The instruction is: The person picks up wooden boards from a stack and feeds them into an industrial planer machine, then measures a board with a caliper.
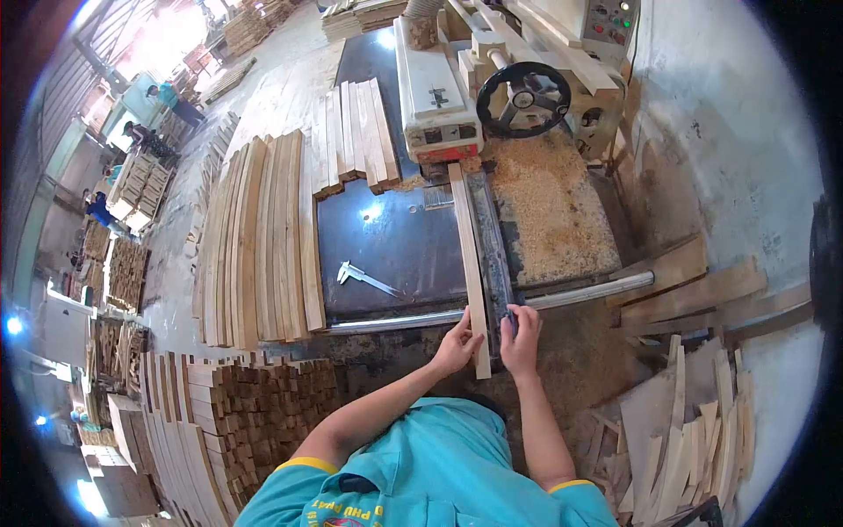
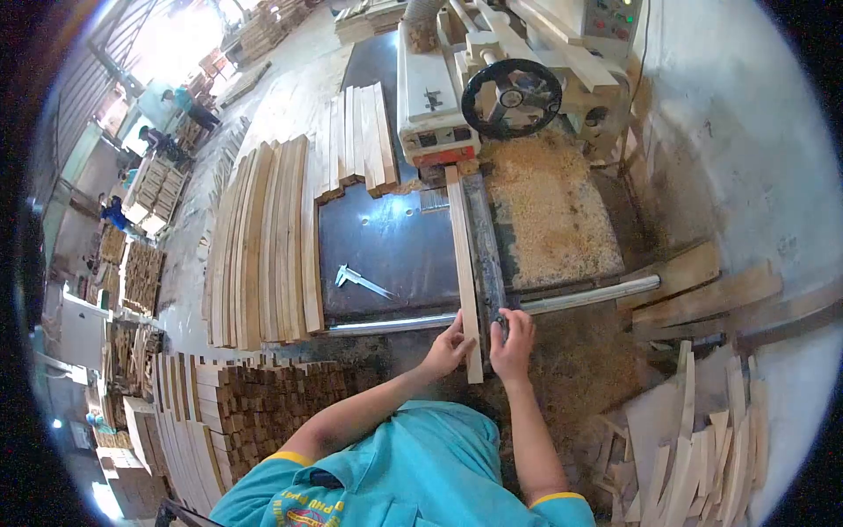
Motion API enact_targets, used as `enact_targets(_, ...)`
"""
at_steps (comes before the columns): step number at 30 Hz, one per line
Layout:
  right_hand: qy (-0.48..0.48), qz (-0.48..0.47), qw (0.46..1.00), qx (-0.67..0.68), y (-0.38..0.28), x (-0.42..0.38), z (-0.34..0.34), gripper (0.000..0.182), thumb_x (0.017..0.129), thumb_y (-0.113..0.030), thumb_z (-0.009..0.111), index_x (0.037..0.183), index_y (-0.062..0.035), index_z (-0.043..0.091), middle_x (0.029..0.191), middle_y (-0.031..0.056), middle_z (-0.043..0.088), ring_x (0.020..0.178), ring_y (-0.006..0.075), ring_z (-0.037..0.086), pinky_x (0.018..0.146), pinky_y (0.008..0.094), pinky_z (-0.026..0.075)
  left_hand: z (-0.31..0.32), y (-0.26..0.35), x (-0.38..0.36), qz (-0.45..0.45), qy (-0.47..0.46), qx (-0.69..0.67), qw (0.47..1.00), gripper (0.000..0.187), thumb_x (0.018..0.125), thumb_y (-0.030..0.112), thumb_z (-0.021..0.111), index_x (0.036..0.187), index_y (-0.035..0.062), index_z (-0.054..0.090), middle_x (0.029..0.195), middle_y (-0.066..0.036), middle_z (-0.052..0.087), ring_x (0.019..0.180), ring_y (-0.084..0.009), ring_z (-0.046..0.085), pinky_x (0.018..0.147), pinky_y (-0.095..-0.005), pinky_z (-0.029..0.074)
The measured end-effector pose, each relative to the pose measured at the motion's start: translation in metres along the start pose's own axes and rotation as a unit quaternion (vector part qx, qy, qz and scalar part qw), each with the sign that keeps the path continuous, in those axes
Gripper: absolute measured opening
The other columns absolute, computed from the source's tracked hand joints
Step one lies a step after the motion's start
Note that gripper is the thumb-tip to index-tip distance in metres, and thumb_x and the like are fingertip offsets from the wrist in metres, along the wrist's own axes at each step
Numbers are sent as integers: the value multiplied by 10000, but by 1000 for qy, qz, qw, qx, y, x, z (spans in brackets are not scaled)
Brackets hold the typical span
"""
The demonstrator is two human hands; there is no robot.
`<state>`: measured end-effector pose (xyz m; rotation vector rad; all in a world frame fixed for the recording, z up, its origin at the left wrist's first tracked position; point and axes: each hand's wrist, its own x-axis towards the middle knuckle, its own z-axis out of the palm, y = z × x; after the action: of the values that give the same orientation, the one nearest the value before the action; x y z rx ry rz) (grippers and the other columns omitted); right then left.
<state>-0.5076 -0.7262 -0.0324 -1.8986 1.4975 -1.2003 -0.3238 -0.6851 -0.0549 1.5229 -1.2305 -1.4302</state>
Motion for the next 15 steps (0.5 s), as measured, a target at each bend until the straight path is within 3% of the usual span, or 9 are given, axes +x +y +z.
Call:
enact_targets(4, -44, 26, 998, -46, -12, -2, -1, 333, 1026, -239, 630, 1312, -69, 616, 1271, 172, 514, 1194, 393, 495, 1072, 515, 387, 7, -25, 17, 48, 23, 86, 995, 882, 1041, 184, 683, 1708, 90, 114, 1038, -106, 678, 933, -172, 658, 858, -330, 557)
enact_targets(5, -51, 29, 998, -35, -11, -1, 0, 335, 1034, -242, 622, 1323, -73, 610, 1290, 184, 498, 1203, 401, 482, 1074, 526, 382, 6, -20, 14, 57, 49, 168, 983, 916, 994, 205, 739, 1697, 70, 168, 1138, -171, 615, 1017, -240, 641, 897, -367, 554)
enact_targets(6, -53, 28, 998, -35, -11, -1, 0, 335, 1034, -242, 622, 1323, -73, 610, 1290, 184, 498, 1203, 401, 482, 1074, 526, 382, 4, -15, 12, 56, 51, 167, 983, 916, 994, 205, 739, 1697, 70, 168, 1138, -171, 615, 1017, -240, 641, 897, -367, 554)
enact_targets(8, -51, 31, 998, -35, -11, 0, 0, 335, 1034, -234, 622, 1323, -67, 608, 1277, 178, 501, 1194, 400, 484, 1071, 533, 383, 1, -6, 8, 157, 66, 220, 960, 917, 922, 271, 799, 1637, 2, 290, 1289, -255, 529, 1125, -377, 592, 958, -460, 529)
enact_targets(9, -48, 16, 998, -39, -9, 0, 1, 331, 1036, -225, 618, 1323, -59, 606, 1266, 174, 503, 1196, 398, 484, 1066, 541, 383, 0, 6, -2, 121, 37, 177, 976, 979, 860, 300, 849, 1611, -22, 310, 1317, -264, 515, 1244, -430, 518, 1066, -497, 467)
enact_targets(10, -49, 14, 998, -41, -6, 0, 0, 331, 1036, -225, 618, 1323, -59, 606, 1266, 174, 503, 1196, 398, 484, 1066, 541, 383, -3, 2, -7, 162, 22, 237, 958, 1163, 794, 352, 905, 1638, -45, 211, 1383, -288, 470, 1285, -456, 490, 1095, -500, 456)
enact_targets(12, -53, 12, 997, -52, -5, 0, 1, 326, 1036, -213, 614, 1319, -53, 604, 1256, 171, 506, 1192, 391, 486, 1057, 540, 385, -3, 8, -20, 182, -29, 253, 950, 1350, 721, 383, 960, 1667, -30, 91, 1439, -303, 410, 1353, -472, 422, 1132, -532, 437)
enact_targets(13, -46, 0, 997, -59, -4, 1, 2, 314, 1038, -209, 606, 1310, -52, 606, 1248, 169, 509, 1173, 385, 492, 1049, 538, 387, -3, 11, -23, 174, -56, 302, 936, 1483, 657, 465, 981, 1628, -123, 26, 1450, -335, 369, 1349, -496, 411, 1171, -540, 398)
enact_targets(15, -45, -2, 997, -64, -4, 1, 4, 308, 1045, -220, 594, 1302, -52, 609, 1243, 169, 512, 1155, 384, 497, 1047, 537, 388, -2, 18, -24, 180, -61, 345, 919, 1497, 653, 495, 975, 1608, -157, 23, 1447, -345, 366, 1343, -502, 411, 1178, -548, 383)
